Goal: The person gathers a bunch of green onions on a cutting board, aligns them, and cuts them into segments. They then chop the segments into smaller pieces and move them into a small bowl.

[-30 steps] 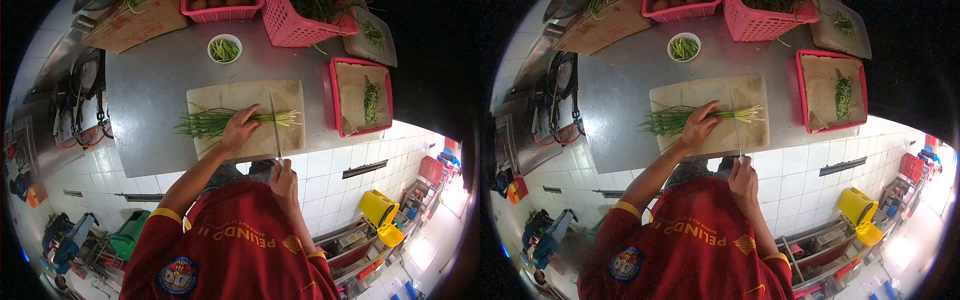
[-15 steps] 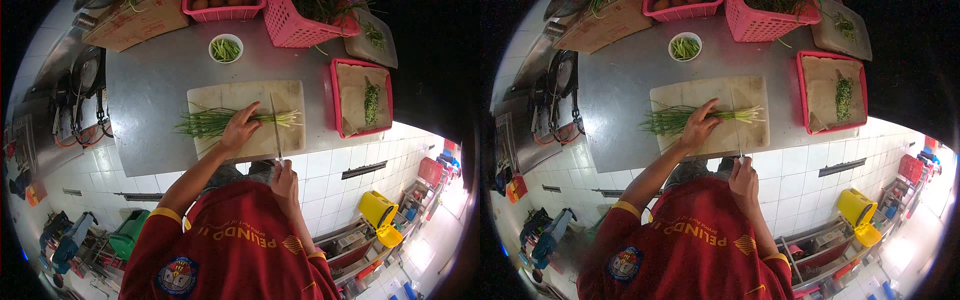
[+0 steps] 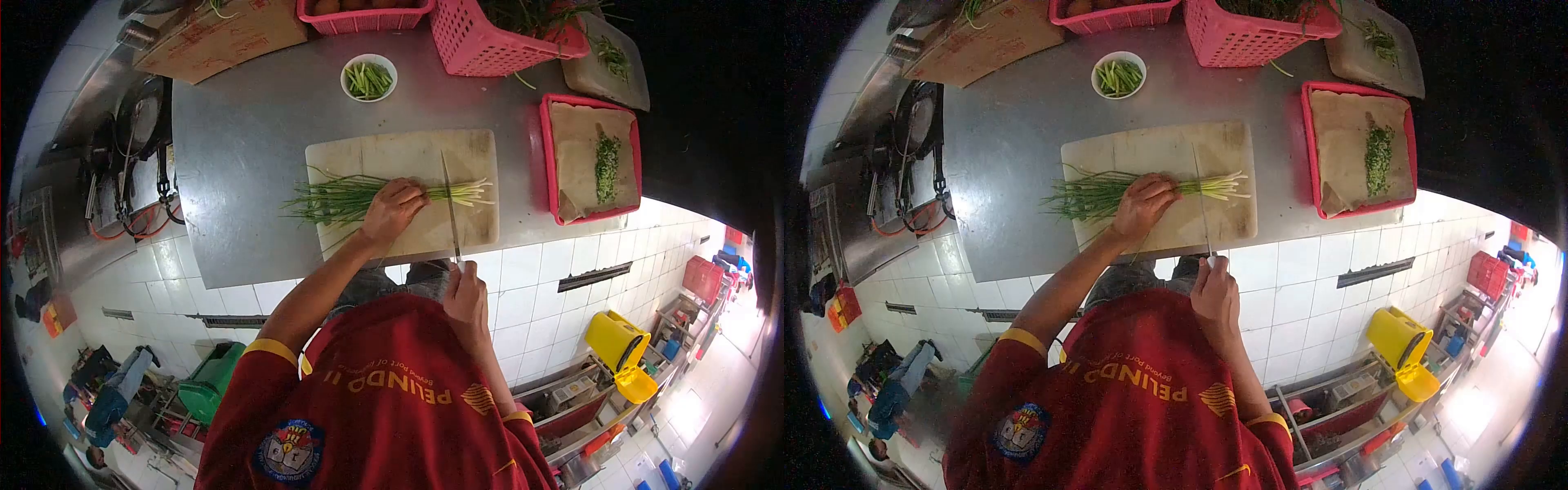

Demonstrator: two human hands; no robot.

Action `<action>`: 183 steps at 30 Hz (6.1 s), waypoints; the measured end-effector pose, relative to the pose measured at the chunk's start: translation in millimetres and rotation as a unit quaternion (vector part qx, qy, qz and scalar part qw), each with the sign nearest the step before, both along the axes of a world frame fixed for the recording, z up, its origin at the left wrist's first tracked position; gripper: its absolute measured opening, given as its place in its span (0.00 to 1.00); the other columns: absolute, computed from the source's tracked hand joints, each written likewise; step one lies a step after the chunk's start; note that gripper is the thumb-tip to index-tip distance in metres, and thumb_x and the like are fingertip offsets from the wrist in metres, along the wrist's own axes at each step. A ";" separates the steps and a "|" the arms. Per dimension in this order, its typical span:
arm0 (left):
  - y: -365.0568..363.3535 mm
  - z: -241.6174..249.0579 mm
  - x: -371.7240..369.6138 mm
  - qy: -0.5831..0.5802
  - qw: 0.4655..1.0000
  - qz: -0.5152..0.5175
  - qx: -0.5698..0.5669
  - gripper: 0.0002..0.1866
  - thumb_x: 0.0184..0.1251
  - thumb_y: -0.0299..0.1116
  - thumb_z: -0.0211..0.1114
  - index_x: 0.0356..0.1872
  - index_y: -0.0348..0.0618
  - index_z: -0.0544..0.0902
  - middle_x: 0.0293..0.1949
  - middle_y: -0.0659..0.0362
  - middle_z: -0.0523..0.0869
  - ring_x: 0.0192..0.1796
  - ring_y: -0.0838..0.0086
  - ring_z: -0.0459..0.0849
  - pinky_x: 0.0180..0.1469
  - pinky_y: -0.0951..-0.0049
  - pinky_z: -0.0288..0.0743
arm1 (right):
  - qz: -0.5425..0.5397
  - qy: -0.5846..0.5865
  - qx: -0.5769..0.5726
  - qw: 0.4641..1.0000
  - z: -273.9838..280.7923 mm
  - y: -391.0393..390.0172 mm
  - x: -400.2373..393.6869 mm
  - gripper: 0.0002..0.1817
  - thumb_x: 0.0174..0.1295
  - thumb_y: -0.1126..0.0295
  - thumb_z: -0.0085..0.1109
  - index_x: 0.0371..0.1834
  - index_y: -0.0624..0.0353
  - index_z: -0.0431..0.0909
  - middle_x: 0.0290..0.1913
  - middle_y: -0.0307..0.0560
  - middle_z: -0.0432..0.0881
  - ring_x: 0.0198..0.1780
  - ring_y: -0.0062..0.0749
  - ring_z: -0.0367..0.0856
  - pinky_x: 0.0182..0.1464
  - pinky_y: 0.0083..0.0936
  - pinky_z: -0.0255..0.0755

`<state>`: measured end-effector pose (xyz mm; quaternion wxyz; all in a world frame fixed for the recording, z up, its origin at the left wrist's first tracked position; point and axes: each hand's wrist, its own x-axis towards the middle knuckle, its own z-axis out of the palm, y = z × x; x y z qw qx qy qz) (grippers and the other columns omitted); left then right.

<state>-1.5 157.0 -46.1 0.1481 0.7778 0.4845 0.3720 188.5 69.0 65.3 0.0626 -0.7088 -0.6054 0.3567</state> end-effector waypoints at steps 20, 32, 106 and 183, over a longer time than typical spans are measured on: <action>1.8 5.1 -0.1 0.001 1.000 -0.004 -0.012 0.07 0.55 0.27 0.74 0.34 0.41 0.86 0.39 0.60 0.85 0.49 0.65 0.84 0.55 0.65 0.82 | -0.004 -0.011 -0.040 0.999 8.1 -1.6 -3.9 0.15 0.76 0.65 0.46 0.43 0.70 0.68 0.24 0.73 0.80 0.31 0.70 0.83 0.27 0.54 0.75; 3.5 8.8 0.0 0.002 1.000 -0.008 -0.014 0.07 0.56 0.28 0.74 0.34 0.42 0.87 0.39 0.62 0.85 0.48 0.67 0.83 0.53 0.66 0.81 | -0.011 -0.012 -0.052 0.999 13.5 0.0 -6.8 0.14 0.76 0.66 0.44 0.44 0.71 0.68 0.27 0.74 0.81 0.34 0.71 0.83 0.29 0.54 0.75; -1.0 16.1 0.2 0.012 1.000 0.013 -0.025 0.08 0.58 0.29 0.70 0.38 0.41 0.88 0.45 0.57 0.88 0.51 0.63 0.85 0.55 0.63 0.81 | 0.376 0.031 0.356 0.855 -75.0 132.0 -4.5 0.11 0.52 0.77 0.59 0.39 0.64 0.84 0.53 0.47 0.83 0.62 0.44 0.76 0.67 0.42 0.71; -17.9 4.9 -51.9 0.066 0.997 -0.030 0.027 0.12 0.61 0.25 0.69 0.47 0.39 0.85 0.53 0.57 0.86 0.58 0.64 0.85 0.59 0.66 0.82 | 0.011 0.039 0.017 0.999 -15.1 -22.5 -49.1 0.17 0.75 0.63 0.46 0.52 0.70 0.63 0.29 0.79 0.79 0.34 0.77 0.79 0.34 0.63 0.73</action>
